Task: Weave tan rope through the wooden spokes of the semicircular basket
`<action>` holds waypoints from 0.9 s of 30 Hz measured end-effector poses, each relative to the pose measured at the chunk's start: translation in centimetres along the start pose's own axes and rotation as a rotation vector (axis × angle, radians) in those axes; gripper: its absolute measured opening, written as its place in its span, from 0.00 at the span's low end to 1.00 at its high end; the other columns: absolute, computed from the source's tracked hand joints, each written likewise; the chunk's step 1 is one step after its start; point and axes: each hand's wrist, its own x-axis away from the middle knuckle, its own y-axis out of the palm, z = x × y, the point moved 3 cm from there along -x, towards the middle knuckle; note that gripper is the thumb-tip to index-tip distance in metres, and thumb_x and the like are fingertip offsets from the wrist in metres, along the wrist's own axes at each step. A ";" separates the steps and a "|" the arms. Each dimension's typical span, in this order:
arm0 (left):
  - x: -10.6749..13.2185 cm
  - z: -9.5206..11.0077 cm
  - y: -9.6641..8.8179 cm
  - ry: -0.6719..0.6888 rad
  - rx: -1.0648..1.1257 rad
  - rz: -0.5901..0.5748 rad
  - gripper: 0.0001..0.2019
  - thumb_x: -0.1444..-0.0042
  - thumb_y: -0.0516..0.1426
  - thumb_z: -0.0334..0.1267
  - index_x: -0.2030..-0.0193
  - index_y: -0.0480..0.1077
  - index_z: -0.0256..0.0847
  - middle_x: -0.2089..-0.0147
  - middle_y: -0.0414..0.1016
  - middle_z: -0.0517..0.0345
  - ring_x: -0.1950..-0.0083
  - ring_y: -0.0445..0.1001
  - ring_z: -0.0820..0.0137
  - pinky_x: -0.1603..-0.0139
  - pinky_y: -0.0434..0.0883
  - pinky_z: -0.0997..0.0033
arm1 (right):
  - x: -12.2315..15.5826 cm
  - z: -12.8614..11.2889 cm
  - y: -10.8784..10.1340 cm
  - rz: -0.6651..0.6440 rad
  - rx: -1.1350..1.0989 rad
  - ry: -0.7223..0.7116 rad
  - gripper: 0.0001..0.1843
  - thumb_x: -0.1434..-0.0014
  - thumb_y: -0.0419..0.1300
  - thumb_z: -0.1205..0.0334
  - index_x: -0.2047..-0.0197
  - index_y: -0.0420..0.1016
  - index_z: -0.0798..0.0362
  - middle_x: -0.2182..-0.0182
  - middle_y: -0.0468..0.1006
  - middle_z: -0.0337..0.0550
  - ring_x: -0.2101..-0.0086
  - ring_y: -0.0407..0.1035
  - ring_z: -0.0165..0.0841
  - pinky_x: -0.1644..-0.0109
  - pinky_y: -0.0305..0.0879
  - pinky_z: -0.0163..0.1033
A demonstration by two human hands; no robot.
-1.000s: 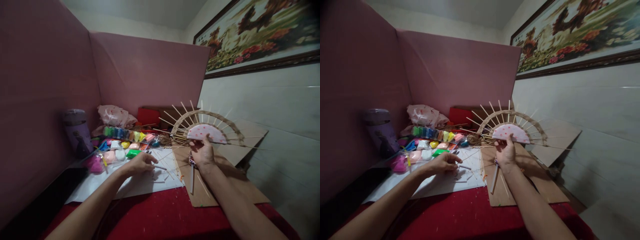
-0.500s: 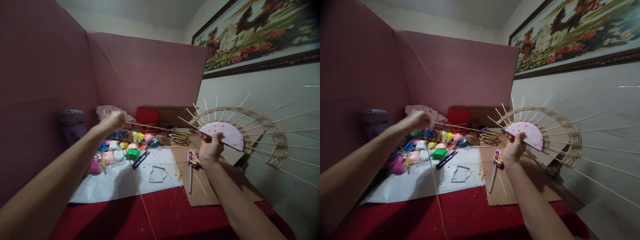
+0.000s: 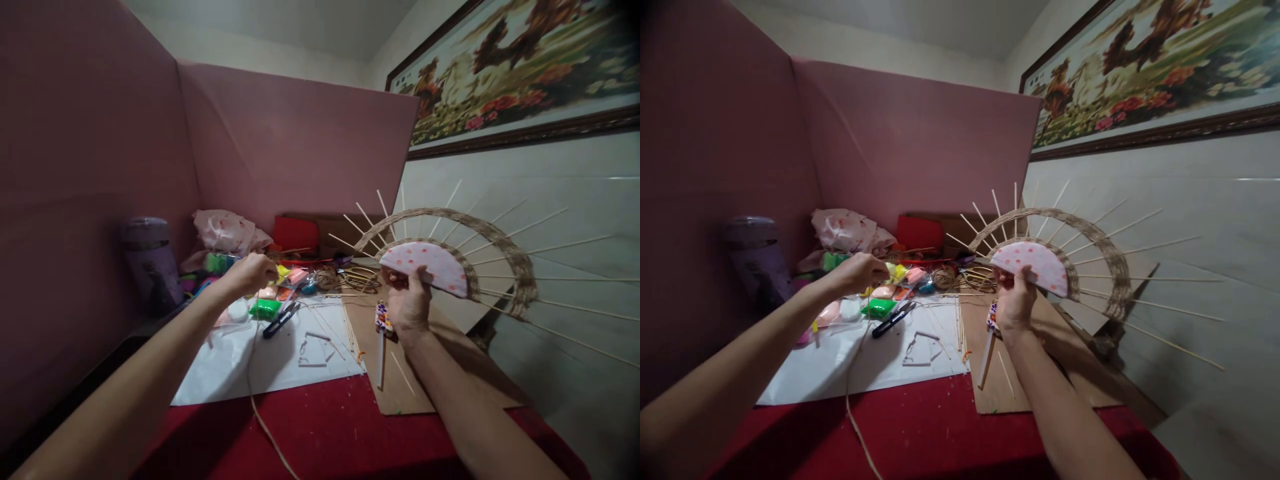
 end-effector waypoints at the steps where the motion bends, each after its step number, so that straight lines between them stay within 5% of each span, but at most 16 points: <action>1: 0.2 0.0 0.4 0.011 -0.006 -0.033 0.07 0.61 0.60 0.33 0.85 0.71 0.34 0.87 0.64 0.61 0.79 0.61 0.77 0.74 0.55 0.76 | 0.2 0.2 0.1 -0.003 -0.007 0.019 0.13 0.54 0.63 0.53 0.72 0.66 0.51 0.80 0.67 0.29 0.76 0.64 0.23 0.60 0.71 0.40; 5: 0.9 1.5 1.5 0.074 0.004 0.034 0.08 0.57 0.59 0.39 0.68 0.76 0.41 0.69 0.75 0.55 0.71 0.67 0.71 0.70 0.59 0.73 | 0.9 0.8 0.5 -0.014 -0.019 0.080 0.14 0.55 0.65 0.52 0.73 0.67 0.53 0.81 0.68 0.30 0.78 0.63 0.24 0.60 0.71 0.42; 7: 1.6 3.2 2.9 0.081 0.206 0.027 0.11 0.54 0.58 0.42 0.66 0.75 0.39 0.65 0.75 0.53 0.67 0.69 0.70 0.66 0.62 0.73 | 1.6 1.1 0.8 -0.044 -0.025 0.131 0.15 0.55 0.65 0.51 0.74 0.67 0.53 0.81 0.68 0.30 0.78 0.63 0.24 0.62 0.70 0.40; 12: 4.1 8.7 9.2 -0.165 0.942 -0.465 0.17 0.53 0.57 0.50 0.67 0.72 0.35 0.69 0.74 0.51 0.72 0.69 0.72 0.76 0.62 0.76 | 3.7 2.1 1.7 -0.120 -0.026 0.257 0.15 0.53 0.63 0.50 0.73 0.68 0.53 0.81 0.69 0.32 0.78 0.64 0.24 0.70 0.66 0.32; 14: 4.8 10.3 10.9 -0.305 1.237 -0.528 0.18 0.55 0.59 0.51 0.65 0.70 0.36 0.69 0.73 0.53 0.74 0.68 0.75 0.77 0.62 0.77 | 4.4 2.4 1.7 -0.154 0.014 0.288 0.16 0.52 0.62 0.49 0.73 0.69 0.54 0.79 0.70 0.33 0.77 0.64 0.24 0.71 0.64 0.31; 20: 4.6 11.7 12.6 -0.537 1.688 -0.240 0.15 0.62 0.65 0.43 0.72 0.67 0.36 0.78 0.65 0.64 0.80 0.62 0.81 0.78 0.58 0.79 | 5.7 3.2 1.4 -0.170 0.196 0.320 0.15 0.53 0.63 0.50 0.72 0.71 0.54 0.76 0.72 0.36 0.74 0.65 0.27 0.68 0.62 0.34; 27: 4.1 11.0 11.1 -0.510 1.820 -0.174 0.09 0.58 0.63 0.36 0.69 0.71 0.36 0.73 0.72 0.59 0.74 0.68 0.77 0.71 0.63 0.76 | 6.4 2.7 1.9 -0.402 0.548 0.171 0.13 0.52 0.61 0.50 0.74 0.72 0.52 0.79 0.71 0.38 0.73 0.64 0.32 0.65 0.60 0.39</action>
